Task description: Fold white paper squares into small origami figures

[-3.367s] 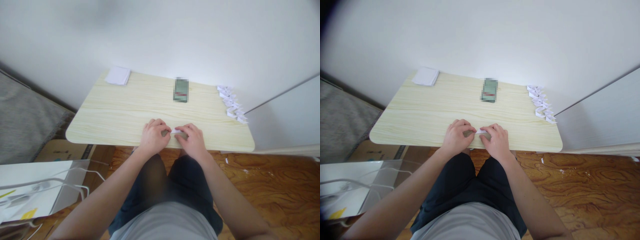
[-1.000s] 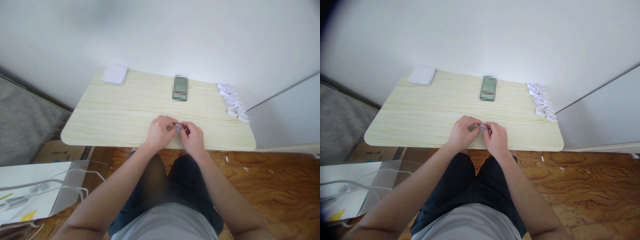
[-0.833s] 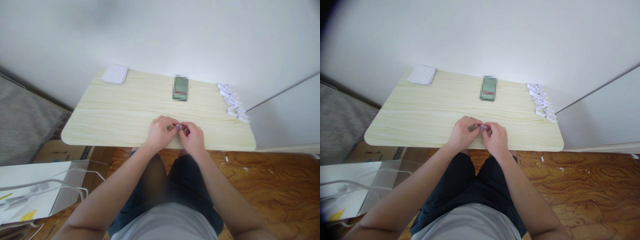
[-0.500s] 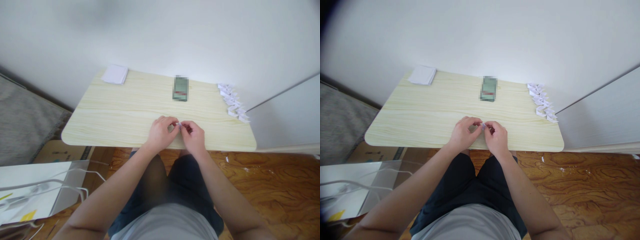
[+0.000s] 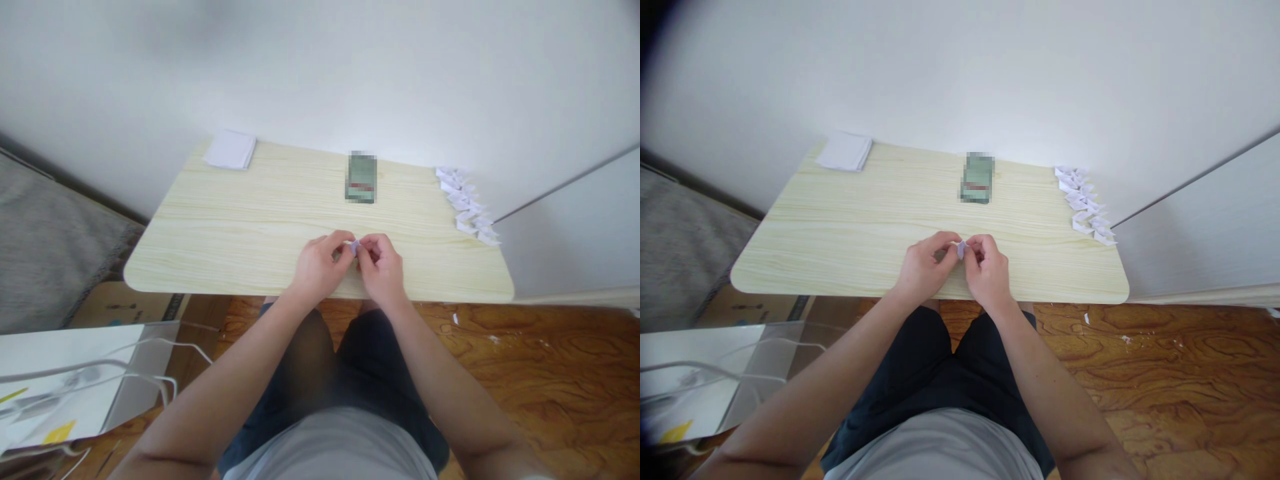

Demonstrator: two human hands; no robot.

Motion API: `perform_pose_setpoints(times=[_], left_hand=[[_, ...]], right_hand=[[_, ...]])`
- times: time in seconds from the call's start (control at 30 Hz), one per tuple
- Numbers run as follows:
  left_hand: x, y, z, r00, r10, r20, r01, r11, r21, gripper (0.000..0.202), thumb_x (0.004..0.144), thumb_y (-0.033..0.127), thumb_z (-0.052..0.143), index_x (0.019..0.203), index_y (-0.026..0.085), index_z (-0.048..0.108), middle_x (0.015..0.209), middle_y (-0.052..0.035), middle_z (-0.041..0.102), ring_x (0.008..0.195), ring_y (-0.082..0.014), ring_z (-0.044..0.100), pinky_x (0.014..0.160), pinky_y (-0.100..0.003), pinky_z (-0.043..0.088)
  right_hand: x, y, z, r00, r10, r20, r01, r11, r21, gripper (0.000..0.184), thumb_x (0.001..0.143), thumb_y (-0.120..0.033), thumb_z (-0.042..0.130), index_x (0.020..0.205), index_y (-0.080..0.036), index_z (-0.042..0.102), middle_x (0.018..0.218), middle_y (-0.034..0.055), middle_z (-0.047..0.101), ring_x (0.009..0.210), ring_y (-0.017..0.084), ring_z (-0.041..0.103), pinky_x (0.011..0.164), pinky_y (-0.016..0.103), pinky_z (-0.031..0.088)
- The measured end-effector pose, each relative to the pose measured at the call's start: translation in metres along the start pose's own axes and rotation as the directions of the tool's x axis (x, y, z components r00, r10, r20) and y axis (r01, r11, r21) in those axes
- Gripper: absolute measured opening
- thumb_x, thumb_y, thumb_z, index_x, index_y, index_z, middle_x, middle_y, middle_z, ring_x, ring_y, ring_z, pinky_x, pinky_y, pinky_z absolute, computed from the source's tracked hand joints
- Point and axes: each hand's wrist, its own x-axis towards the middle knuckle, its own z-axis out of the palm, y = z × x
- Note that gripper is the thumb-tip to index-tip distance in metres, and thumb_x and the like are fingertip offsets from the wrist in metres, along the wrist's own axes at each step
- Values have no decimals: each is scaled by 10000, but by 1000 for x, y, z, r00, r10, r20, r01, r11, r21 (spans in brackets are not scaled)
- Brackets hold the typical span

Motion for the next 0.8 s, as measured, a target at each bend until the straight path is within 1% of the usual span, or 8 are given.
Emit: perform_pose_setpoints(times=[0.13,0.3,0.5,0.6,0.7,0.8], left_hand=[[0,0,0,1000,1,17,0,1000,-31,192,931,231,594,1093,260,692,900,7,751,791,-159,681,665,-259,472],[-1,-1,1,999,31,18,-30,998,-48,171,927,222,596,1064,248,694,953,-9,752,864,-172,689,681,-265,478],[-2,-2,2,997,78,-7,-78,996,-41,113,913,196,607,982,230,690,925,-6,737,873,-173,675,751,-284,492],[-2,-3,3,996,85,-27,-86,995,-53,92,903,183,607,935,221,685,901,-7,728,863,-175,667,742,-287,491],[-2,-4,5,991,116,-61,-121,990,-79,92,900,173,601,897,214,684,882,-13,721,858,-177,660,751,-292,496],[-3,-3,6,985,153,-76,-159,983,-91,103,893,158,599,885,211,687,878,-20,717,867,-180,654,767,-299,501]], right_hand=[[0,-1,0,1000,9,13,-8,1000,-27,110,956,-341,606,1037,-267,613,826,-5,717,669,169,653,650,311,510],[1,-3,-1,1000,-3,28,5,998,-65,149,935,-342,637,1045,-248,670,842,13,735,702,177,671,682,318,529],[1,-2,-2,999,-25,24,26,998,-59,129,942,-316,615,1014,-236,687,877,26,753,741,189,688,712,333,536],[2,-1,-1,1000,-28,6,28,999,-26,121,942,-301,606,1002,-235,687,884,28,752,753,189,689,710,331,535],[3,0,0,1000,-17,-17,17,1000,8,141,926,-273,608,1037,-239,686,870,20,746,744,189,687,697,328,536],[4,2,0,1000,-11,-23,10,1000,-12,196,915,-254,601,1078,-242,709,903,25,762,753,195,695,719,343,548]])
